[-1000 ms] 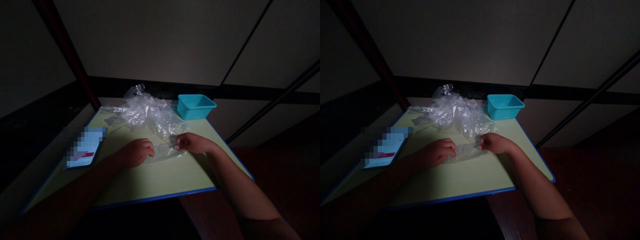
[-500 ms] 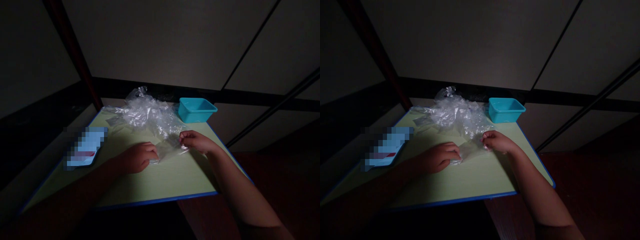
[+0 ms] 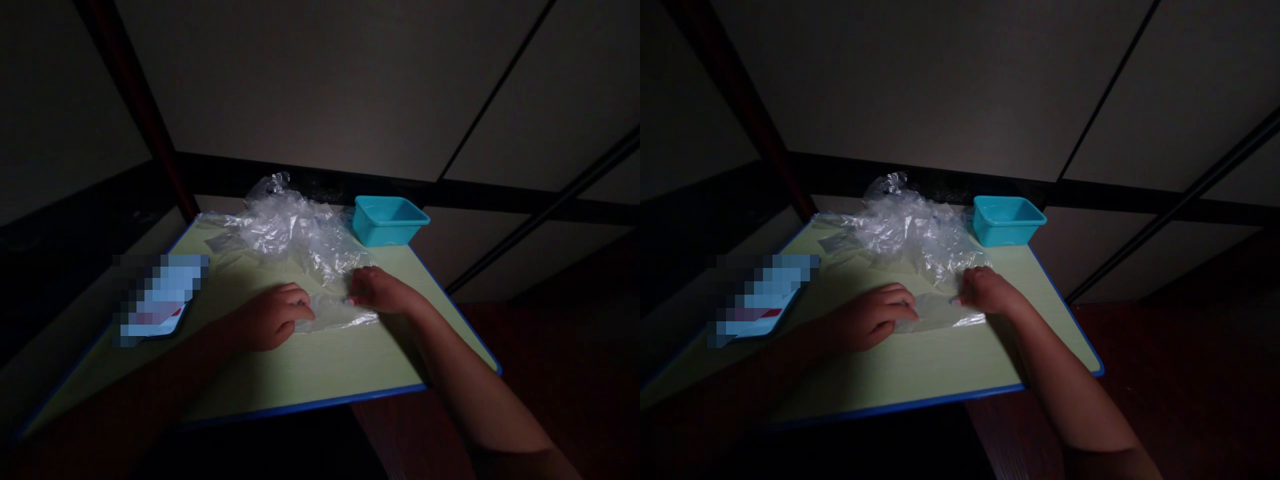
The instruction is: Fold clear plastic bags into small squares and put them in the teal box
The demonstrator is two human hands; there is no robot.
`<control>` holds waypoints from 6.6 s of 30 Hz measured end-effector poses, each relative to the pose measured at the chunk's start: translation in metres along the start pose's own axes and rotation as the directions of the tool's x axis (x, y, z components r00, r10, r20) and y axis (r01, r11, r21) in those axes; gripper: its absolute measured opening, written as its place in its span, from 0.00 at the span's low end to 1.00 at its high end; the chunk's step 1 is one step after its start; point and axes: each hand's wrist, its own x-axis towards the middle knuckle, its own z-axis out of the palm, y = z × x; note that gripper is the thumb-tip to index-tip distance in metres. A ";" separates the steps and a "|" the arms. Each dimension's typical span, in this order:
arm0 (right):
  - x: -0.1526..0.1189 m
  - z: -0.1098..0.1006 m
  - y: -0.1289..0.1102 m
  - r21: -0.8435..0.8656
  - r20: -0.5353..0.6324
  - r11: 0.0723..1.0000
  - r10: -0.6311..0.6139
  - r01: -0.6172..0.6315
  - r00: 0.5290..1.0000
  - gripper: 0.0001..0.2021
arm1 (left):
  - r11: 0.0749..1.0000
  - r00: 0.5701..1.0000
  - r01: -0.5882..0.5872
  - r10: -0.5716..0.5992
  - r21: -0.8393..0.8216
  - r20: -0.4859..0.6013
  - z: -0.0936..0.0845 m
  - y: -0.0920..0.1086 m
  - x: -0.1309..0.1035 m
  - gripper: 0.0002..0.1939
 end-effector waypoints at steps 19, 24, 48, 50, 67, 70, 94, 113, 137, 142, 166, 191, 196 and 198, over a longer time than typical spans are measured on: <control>0.003 0.006 -0.007 0.204 0.080 0.978 -0.056 0.038 0.995 0.09 | 1.000 1.000 -0.004 0.005 -0.021 0.020 -0.003 0.000 0.000 0.20; 0.000 0.002 -0.008 0.165 0.037 0.985 0.046 -0.051 0.998 0.12 | 1.000 1.000 -0.005 0.005 -0.016 0.021 -0.004 0.001 0.000 0.20; -0.005 -0.008 -0.003 0.195 0.158 0.980 -0.078 0.047 0.984 0.06 | 1.000 1.000 0.001 -0.001 -0.021 0.019 -0.003 -0.001 -0.001 0.22; -0.005 -0.007 -0.003 0.324 0.107 0.945 -0.082 0.043 0.991 0.07 | 1.000 1.000 0.004 -0.003 -0.015 0.023 -0.003 -0.001 -0.001 0.22; 0.001 -0.007 -0.008 0.924 -0.006 0.383 0.004 0.004 1.000 0.18 | 0.998 1.000 -0.015 0.015 -0.066 0.005 0.006 0.004 0.002 0.23; 0.003 -0.006 -0.011 0.946 -0.071 0.319 0.023 0.059 0.997 0.17 | 0.998 0.999 -0.014 0.016 -0.060 0.033 0.008 0.007 0.003 0.23; 0.009 0.021 -0.042 0.983 0.006 0.184 -0.191 0.029 0.982 0.39 | -0.006 0.770 0.248 -0.606 -0.969 0.201 0.004 -0.004 0.014 0.29; 0.006 0.029 -0.053 0.959 -0.059 0.237 -0.369 0.155 0.928 0.44 | -0.238 0.692 0.225 -0.644 -0.945 0.327 -0.007 0.003 0.017 0.32; 0.006 0.039 -0.037 0.274 -0.054 0.816 -0.515 0.509 0.855 0.45 | -0.349 0.705 0.319 -0.533 -0.881 0.467 -0.019 -0.009 0.004 0.38; -0.001 0.032 -0.049 0.157 0.153 0.927 -0.364 0.341 0.919 0.57 | -0.365 0.711 0.375 -0.477 -0.852 0.517 -0.025 -0.008 0.003 0.39; -0.029 0.016 -0.061 0.231 0.374 0.847 -0.531 0.478 0.760 0.41 | 0.202 0.639 0.711 -0.584 -0.673 0.500 -0.034 -0.022 -0.009 0.17; -0.026 0.013 -0.057 0.342 0.268 0.787 -0.605 0.513 0.750 0.41 | 0.412 0.665 0.746 -0.510 -0.523 0.546 -0.032 -0.020 -0.010 0.10; -0.020 0.011 -0.058 0.369 0.029 0.778 -0.556 0.508 0.830 0.22 | 0.419 0.656 0.755 -0.510 -0.505 0.557 -0.028 -0.025 -0.010 0.11; -0.017 0.014 -0.058 0.312 -0.061 0.814 -0.497 0.490 0.866 0.23 | 0.444 0.677 0.736 -0.510 -0.511 0.531 -0.027 -0.028 -0.011 0.13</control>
